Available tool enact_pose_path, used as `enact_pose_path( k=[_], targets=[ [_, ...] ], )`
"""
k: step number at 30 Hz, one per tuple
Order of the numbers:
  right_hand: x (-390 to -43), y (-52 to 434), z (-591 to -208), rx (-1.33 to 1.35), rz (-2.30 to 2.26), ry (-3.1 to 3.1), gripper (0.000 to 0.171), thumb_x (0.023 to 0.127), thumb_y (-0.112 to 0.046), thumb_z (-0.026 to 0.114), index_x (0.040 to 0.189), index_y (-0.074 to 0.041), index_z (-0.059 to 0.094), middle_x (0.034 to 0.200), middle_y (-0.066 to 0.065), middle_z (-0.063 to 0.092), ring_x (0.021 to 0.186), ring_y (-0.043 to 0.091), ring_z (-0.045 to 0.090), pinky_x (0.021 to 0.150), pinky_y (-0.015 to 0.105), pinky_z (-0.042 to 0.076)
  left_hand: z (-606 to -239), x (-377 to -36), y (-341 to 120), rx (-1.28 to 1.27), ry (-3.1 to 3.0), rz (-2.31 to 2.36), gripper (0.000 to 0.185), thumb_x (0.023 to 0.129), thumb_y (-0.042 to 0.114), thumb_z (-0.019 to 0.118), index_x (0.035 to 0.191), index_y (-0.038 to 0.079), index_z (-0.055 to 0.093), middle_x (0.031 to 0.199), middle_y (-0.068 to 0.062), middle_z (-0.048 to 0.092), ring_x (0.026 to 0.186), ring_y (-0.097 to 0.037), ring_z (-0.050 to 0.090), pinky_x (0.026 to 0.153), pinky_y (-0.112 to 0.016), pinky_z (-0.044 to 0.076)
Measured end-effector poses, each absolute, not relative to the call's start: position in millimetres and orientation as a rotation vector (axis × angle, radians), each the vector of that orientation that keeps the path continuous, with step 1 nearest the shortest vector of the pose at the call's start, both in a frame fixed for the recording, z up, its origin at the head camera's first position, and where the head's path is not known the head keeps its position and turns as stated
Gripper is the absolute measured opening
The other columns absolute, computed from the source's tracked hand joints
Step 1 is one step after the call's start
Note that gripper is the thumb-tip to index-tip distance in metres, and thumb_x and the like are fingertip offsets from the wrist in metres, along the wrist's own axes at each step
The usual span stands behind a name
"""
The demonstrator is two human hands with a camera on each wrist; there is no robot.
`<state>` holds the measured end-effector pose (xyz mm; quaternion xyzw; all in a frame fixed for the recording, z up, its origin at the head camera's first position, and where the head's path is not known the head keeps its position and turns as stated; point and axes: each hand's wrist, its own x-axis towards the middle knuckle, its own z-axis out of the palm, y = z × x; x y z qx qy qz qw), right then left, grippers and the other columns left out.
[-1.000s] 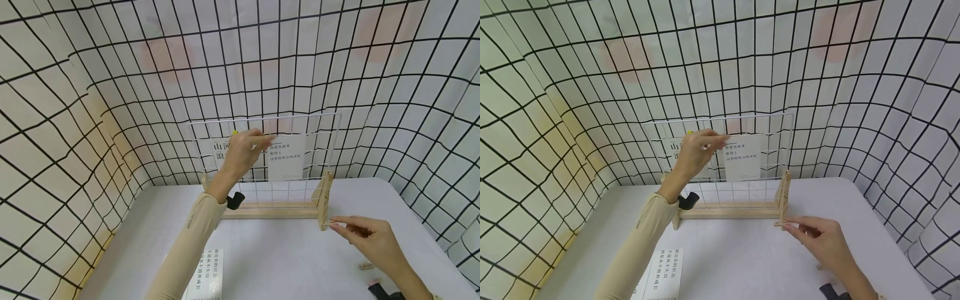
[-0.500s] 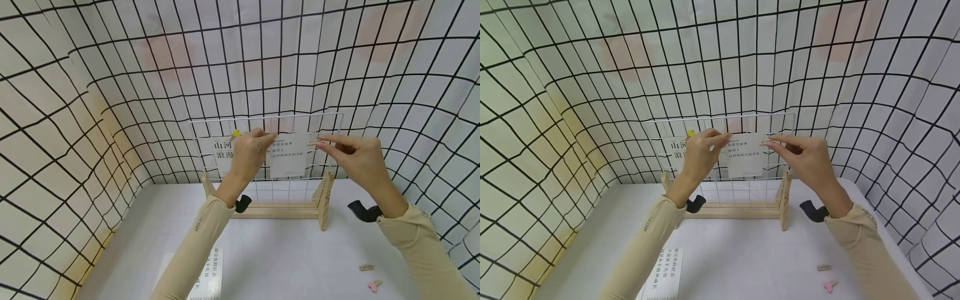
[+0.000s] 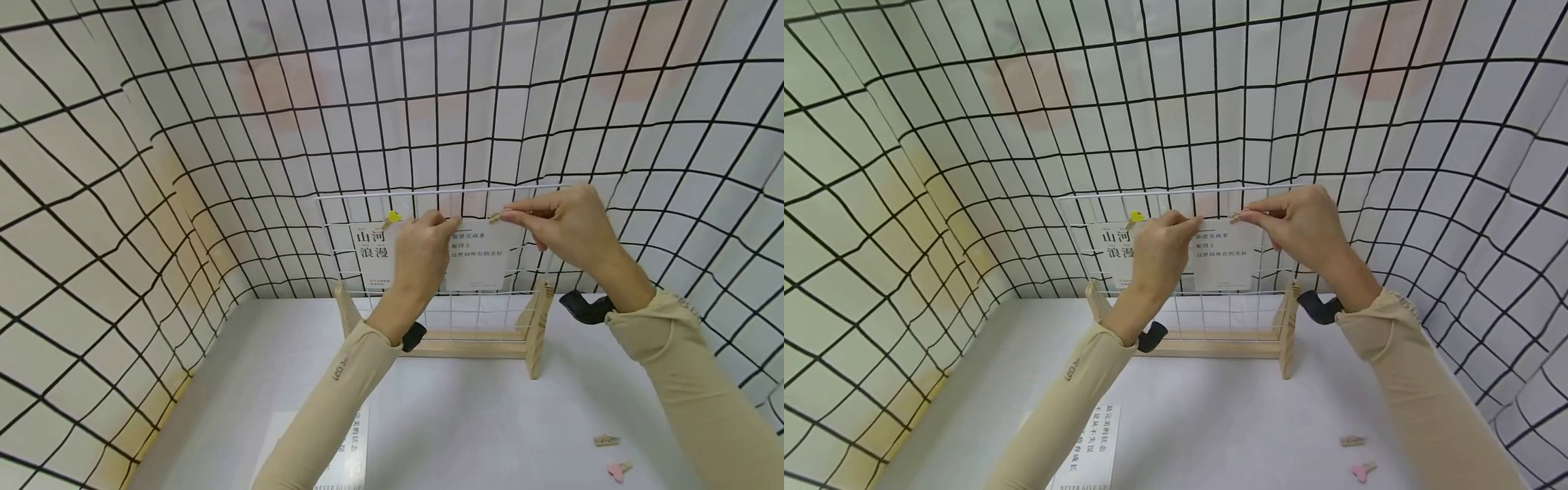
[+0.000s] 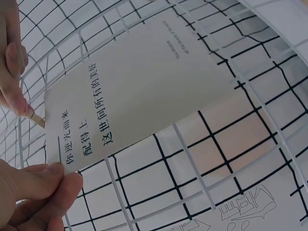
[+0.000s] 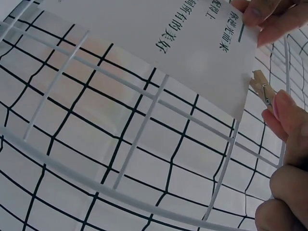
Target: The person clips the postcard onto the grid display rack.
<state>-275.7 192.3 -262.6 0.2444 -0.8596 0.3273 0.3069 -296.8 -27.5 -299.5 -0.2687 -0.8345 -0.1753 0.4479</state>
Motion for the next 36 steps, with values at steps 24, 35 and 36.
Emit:
enact_pose_path(
  k=[24, 35, 36],
  targets=[
    [-282, 190, -253, 0.597, 0.845, -2.433, 0.015, 0.093, -0.015, 0.078, 0.101, -0.003, 0.083, 0.068, 0.011, 0.074, 0.035, 0.008, 0.043, 0.037, 0.020, 0.028, -304, -295, -14, -0.521, -2.009, -0.339, 0.032, 0.081, -0.008, 0.071, 0.097, 0.018, 0.084, 0.081, -0.001, 0.074, 0.066, -0.015, 0.067, 0.065, -0.028, 0.043],
    [-285, 189, -253, 0.573, 0.915, -2.463, 0.016, 0.094, -0.015, 0.077, 0.103, -0.002, 0.082, 0.062, 0.008, 0.070, 0.036, 0.009, 0.043, 0.036, 0.020, 0.026, -305, -298, -14, -0.472, -1.973, -0.364, 0.031, 0.080, -0.005, 0.075, 0.093, 0.021, 0.085, 0.080, 0.002, 0.077, 0.061, -0.013, 0.066, 0.065, -0.029, 0.042],
    [-285, 189, -253, 0.560, 0.933, -2.476, 0.017, 0.095, -0.016, 0.076, 0.104, -0.002, 0.082, 0.059, 0.006, 0.067, 0.036, 0.010, 0.043, 0.036, 0.020, 0.026, -305, -298, -14, -0.465, -1.967, -0.365, 0.030, 0.080, -0.004, 0.075, 0.092, 0.022, 0.085, 0.080, 0.002, 0.078, 0.060, -0.013, 0.065, 0.065, -0.029, 0.042]
  ],
)
